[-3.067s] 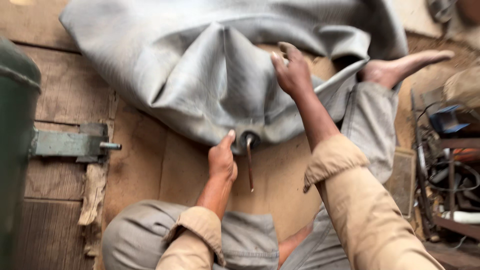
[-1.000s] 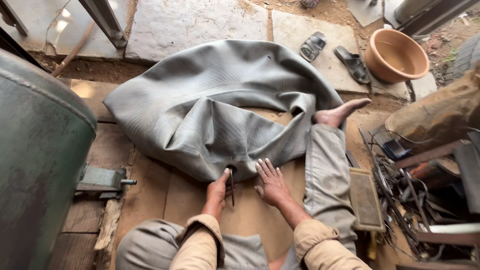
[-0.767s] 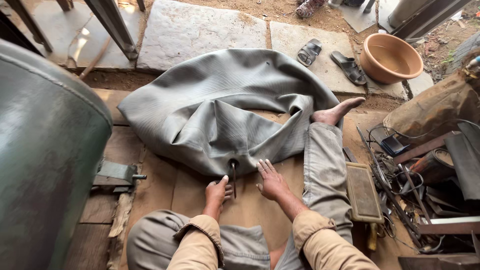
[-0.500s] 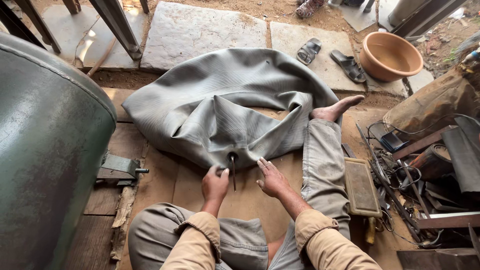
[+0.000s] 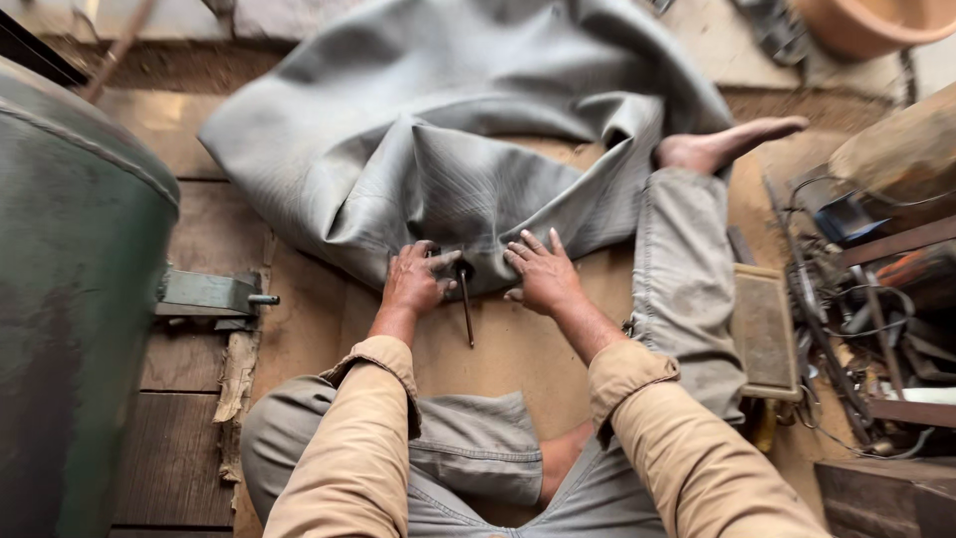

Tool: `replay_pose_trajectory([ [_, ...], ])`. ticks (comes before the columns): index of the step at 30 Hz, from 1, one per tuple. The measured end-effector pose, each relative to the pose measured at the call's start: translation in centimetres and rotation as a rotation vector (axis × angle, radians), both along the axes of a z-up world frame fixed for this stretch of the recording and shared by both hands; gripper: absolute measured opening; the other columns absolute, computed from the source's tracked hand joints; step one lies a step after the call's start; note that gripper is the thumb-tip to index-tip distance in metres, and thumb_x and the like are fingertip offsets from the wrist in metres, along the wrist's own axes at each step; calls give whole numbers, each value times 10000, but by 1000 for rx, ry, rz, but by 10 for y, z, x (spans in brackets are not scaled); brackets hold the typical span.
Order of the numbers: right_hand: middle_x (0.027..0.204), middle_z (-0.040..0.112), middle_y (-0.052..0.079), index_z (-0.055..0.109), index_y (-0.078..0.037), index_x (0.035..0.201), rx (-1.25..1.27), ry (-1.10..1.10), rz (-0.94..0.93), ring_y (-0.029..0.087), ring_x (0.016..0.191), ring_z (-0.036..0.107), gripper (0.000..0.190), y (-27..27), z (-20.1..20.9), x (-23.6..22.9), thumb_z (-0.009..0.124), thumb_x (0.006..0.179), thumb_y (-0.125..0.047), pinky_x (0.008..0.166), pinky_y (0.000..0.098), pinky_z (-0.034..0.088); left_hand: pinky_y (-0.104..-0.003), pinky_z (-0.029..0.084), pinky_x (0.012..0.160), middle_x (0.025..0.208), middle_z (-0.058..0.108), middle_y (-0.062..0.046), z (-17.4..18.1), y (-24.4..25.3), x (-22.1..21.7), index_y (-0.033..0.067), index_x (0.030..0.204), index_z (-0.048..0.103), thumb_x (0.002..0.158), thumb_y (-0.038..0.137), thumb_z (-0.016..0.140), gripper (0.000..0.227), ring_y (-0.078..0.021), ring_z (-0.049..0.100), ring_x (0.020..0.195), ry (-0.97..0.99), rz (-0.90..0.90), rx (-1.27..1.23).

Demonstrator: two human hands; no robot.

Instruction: The person sits on the floor and manipulates a large rubber inner tube. They use scissors to trim the rubber around a hole and use a metal rod to push a valve stem into place.

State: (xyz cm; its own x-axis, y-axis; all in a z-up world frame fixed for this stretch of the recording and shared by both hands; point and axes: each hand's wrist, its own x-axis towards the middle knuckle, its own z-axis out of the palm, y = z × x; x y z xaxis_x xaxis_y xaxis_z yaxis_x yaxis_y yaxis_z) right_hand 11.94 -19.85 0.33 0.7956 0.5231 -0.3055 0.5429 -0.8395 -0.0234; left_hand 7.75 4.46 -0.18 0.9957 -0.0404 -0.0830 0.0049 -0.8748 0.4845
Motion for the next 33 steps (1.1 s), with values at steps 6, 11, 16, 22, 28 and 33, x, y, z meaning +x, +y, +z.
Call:
replay_pose_trajectory([
  [6,1572,431,19,445,-139,1516,33,-25,79,232,1524,245,806,-8,-39,14,687,861,-542,1255,535,88,-432,291,1102,1499,447,-56,-27,-5,-6,410,1394,615,863,406,741,546,-252,373,1374,14,-36,114],
  [11,1355,612,58,659,-86,1312,161,-223,153,281,1405,439,488,-7,-56,24,651,919,-376,1224,492,212,-457,277,1076,1513,424,-102,-30,-7,15,397,1454,565,903,474,661,564,-264,343,1384,51,-86,270],
  [16,1043,696,96,728,-101,965,29,-63,201,260,1090,628,150,-15,-48,17,600,906,-153,1091,418,424,-512,301,1092,1503,450,-107,-32,-23,21,400,1439,568,892,522,636,564,-292,370,1382,144,-150,418],
  [22,892,699,141,746,-55,833,216,-40,133,351,934,660,351,-26,-9,4,708,863,-403,801,491,523,-536,275,1088,1476,444,-88,-22,-46,33,404,1382,592,833,494,668,562,-292,340,1377,140,-204,477],
  [28,1010,708,82,761,-243,1086,527,-37,-68,306,992,683,217,8,-17,16,686,888,-289,853,433,555,-498,293,1090,1479,453,-48,-19,-48,30,360,1399,613,913,450,627,495,-260,344,1392,297,-214,494],
  [33,1018,710,120,710,-154,1032,451,77,-228,371,1015,654,357,22,-48,22,836,736,-309,805,499,531,-484,318,1049,1441,471,-60,-22,-46,31,445,1386,613,886,293,617,523,-264,362,1359,245,-175,443],
])
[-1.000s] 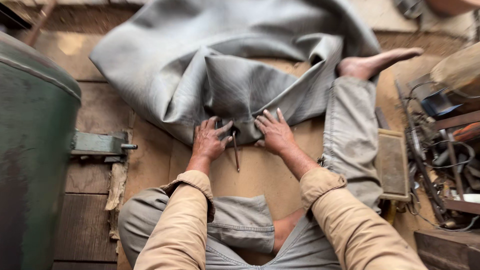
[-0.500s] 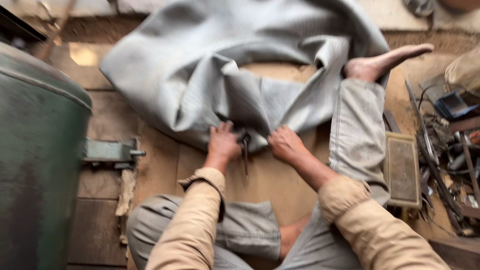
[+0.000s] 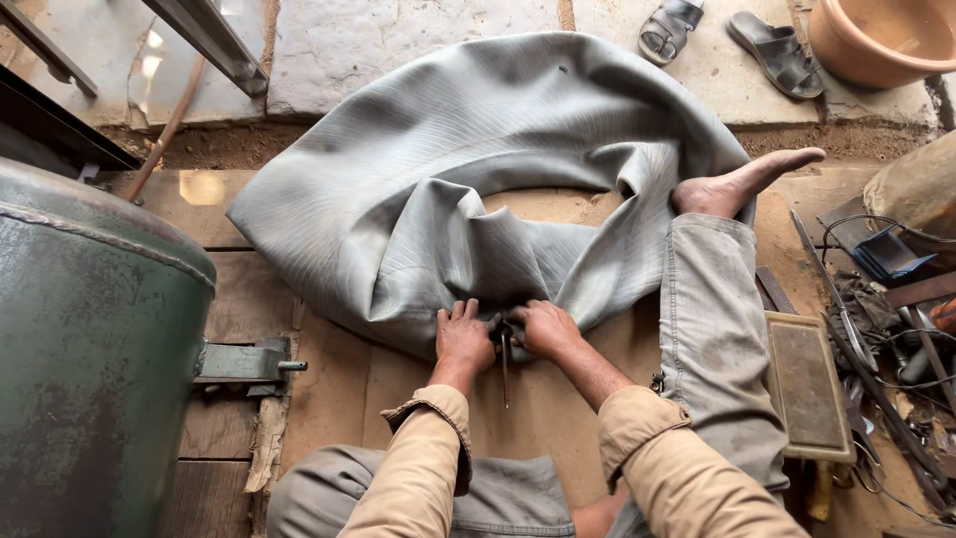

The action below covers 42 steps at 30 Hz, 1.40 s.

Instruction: The person sits on the floor and manipulates a large rubber inner tube. They use scissors to trim the rubber around a hole and use a metal rod to push a valve stem into place.

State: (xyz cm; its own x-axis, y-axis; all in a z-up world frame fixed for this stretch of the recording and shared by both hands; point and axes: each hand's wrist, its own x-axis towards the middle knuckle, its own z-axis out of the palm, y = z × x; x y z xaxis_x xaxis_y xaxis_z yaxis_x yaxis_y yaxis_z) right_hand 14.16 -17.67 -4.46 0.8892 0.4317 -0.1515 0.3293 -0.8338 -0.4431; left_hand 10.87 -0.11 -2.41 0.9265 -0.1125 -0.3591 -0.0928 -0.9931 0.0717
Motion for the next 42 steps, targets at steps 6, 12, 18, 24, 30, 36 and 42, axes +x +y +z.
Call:
replay_pose_trajectory([
  [6,1034,750,123,736,-127,1073,-326,179,-27,342,1025,701,458,14,1,23,882,764,-433,849,472,562,-477,331,1036,1382,512,-24,3,-2,8,359,1258,729,916,341,640,354,-256,389,1345,11,-33,68],
  [12,1038,792,94,801,-146,1041,-481,447,-10,280,1030,744,464,24,31,38,895,719,-466,868,422,580,-446,339,1030,1293,521,-26,16,5,8,441,1237,723,826,395,756,415,-258,396,1304,-34,-14,-47],
  [18,1050,759,102,784,-162,1044,-418,393,-33,298,1040,718,502,18,22,43,942,665,-451,866,438,581,-448,356,984,1274,514,-19,8,10,13,450,1254,697,685,463,869,595,-252,398,1281,-44,2,-130],
  [24,1052,769,116,801,-166,1002,-371,316,-26,302,1033,727,411,9,-3,35,903,701,-426,865,444,582,-478,402,951,1170,555,-79,-30,3,0,187,1075,705,687,340,862,446,-313,492,1183,-346,117,-239],
  [30,1062,759,120,789,-157,1018,-279,240,-46,328,1033,710,435,1,-21,31,898,695,-427,862,466,571,-472,502,940,1029,683,-149,-55,14,5,81,913,715,610,292,930,427,-374,622,1064,-335,199,-431],
  [36,1098,741,115,761,-148,1114,-183,333,-91,312,1093,680,646,-1,-1,36,969,576,-438,903,440,548,-439,540,928,1104,743,-161,-29,25,32,76,993,763,649,376,950,493,-332,682,1091,213,342,-416],
  [42,972,773,123,771,-116,1077,-251,614,-9,274,903,725,606,3,-12,65,959,612,-456,798,408,567,-436,544,934,1143,726,-160,-26,22,52,95,1060,762,659,400,965,543,-334,674,1114,323,265,-305],
])
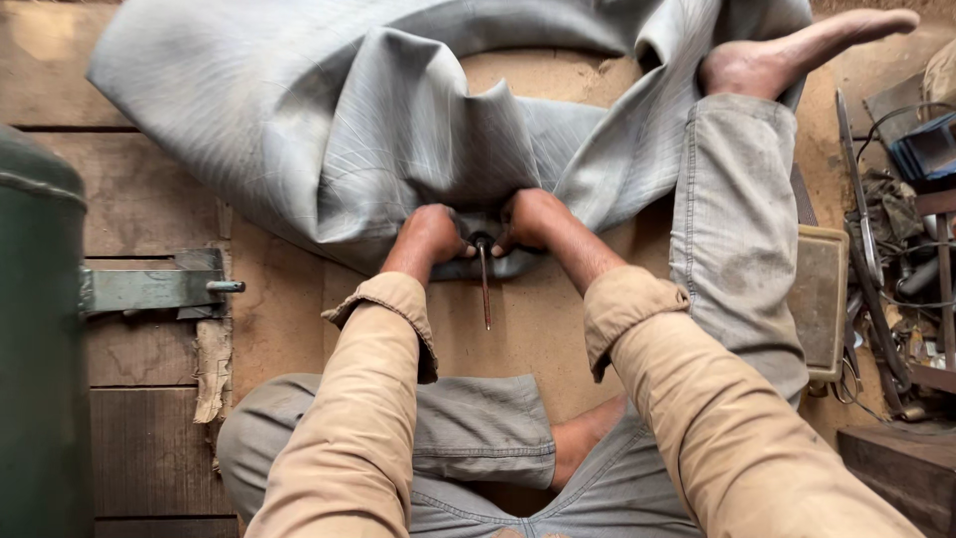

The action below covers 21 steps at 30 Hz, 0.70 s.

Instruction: The person sits on the floor and manipulates a large rubber inner tube. They use scissors to trim the rubber around a hole and use a metal rod to push a valve stem into place.

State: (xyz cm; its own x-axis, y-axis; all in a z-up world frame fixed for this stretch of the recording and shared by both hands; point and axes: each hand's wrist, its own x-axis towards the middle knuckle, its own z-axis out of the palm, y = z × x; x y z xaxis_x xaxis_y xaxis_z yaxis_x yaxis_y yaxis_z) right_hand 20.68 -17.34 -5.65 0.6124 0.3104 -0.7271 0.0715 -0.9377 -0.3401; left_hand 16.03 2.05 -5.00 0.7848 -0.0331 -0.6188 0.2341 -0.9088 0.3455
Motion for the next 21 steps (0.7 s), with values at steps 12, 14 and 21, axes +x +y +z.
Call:
replay_pose_trajectory([
  [12,610,658,102,720,6,809,356,191,-407,223,498,616,616,-17,-23,2,798,758,-602,501,387,507,-431,548,940,1168,723,-138,5,-1,-1,104,1076,741,532,340,1032,661,-317,674,1145,-69,106,58],
  [14,582,631,118,684,32,789,373,305,-619,232,451,603,686,-13,-11,2,734,828,-651,446,374,494,-427,548,944,1180,721,-133,1,0,0,111,1086,743,545,347,1027,655,-313,670,1157,-59,101,74],
  [21,833,794,79,733,-97,1009,361,445,-317,199,623,748,323,-27,40,25,731,857,-382,573,329,608,-414,554,954,1259,695,-114,2,-12,10,110,1159,740,618,331,1008,643,-293,643,1218,15,137,129],
])
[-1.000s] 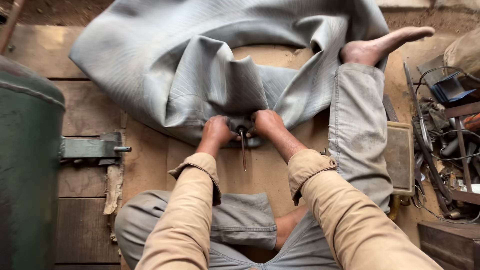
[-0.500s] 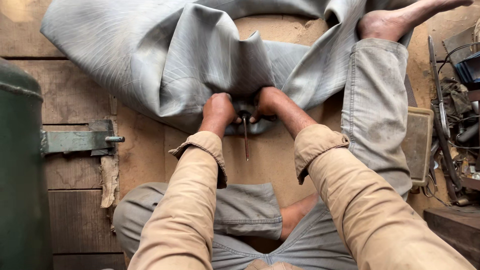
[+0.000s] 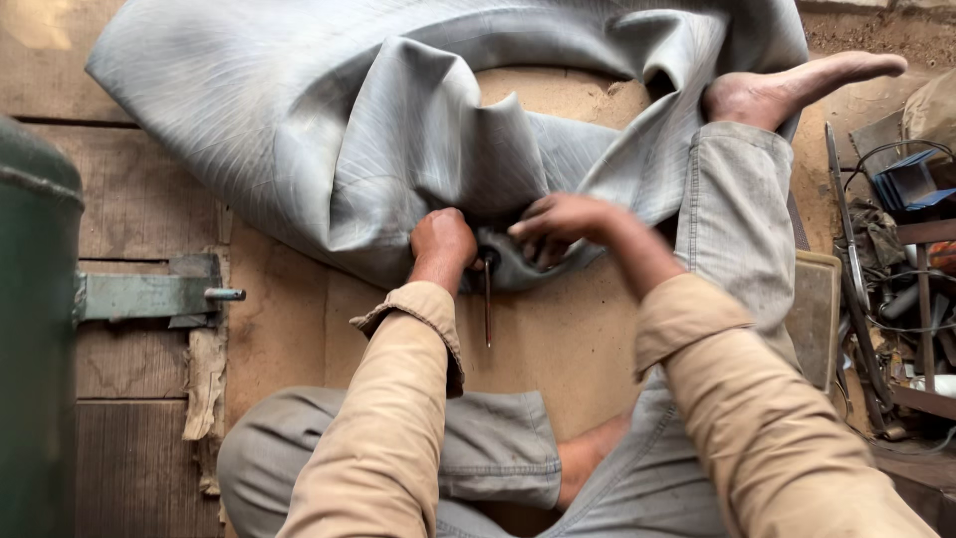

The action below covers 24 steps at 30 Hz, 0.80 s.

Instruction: The person sits on the floor and manipulates a large rubber inner tube. They use scissors to trim the rubber around a hole and use a metal rod to push a valve stem into place.

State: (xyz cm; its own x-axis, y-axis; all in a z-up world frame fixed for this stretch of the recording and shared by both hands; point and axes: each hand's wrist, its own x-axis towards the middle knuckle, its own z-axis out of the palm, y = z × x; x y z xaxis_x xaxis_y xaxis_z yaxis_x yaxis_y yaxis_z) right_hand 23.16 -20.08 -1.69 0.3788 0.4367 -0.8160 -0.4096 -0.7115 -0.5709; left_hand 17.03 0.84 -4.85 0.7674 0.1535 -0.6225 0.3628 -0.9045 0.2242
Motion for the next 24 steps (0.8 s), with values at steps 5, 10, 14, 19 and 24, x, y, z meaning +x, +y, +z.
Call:
replay_pose_trajectory([
  [5,1051,774,201,705,-8,1156,-173,-634,-384,278,881,749,308,-49,3,99,645,1022,-279,815,439,625,-403,557,978,1294,701,-111,10,0,3,111,1183,750,645,344,994,635,-289,649,1236,113,1,8],
  [10,1204,631,272,636,8,1248,-338,-1170,84,474,1100,619,739,-5,-43,126,873,690,-416,869,548,487,-401,552,975,1284,687,-90,20,-1,7,123,1188,731,611,343,1014,680,-276,637,1237,114,4,18],
  [14,1193,742,137,720,-135,1250,-515,-679,2,297,1105,692,501,-1,-31,99,734,890,-483,996,462,521,-401,550,970,1254,705,-105,15,3,1,118,1169,748,603,353,1020,671,-286,650,1221,107,16,24],
  [19,1214,715,206,691,-89,1278,-435,-995,-230,315,1057,696,539,-112,22,78,773,914,-478,916,453,541,-427,547,975,1227,743,-114,8,1,3,149,1098,791,727,340,944,444,-319,667,1205,-97,64,-29],
  [24,1149,694,224,689,-73,1158,-879,-940,-306,394,1093,628,472,-113,-9,64,823,809,-361,922,494,488,-422,533,963,1258,696,-92,12,-11,19,177,1131,745,672,330,978,537,-294,624,1235,26,59,-1],
])
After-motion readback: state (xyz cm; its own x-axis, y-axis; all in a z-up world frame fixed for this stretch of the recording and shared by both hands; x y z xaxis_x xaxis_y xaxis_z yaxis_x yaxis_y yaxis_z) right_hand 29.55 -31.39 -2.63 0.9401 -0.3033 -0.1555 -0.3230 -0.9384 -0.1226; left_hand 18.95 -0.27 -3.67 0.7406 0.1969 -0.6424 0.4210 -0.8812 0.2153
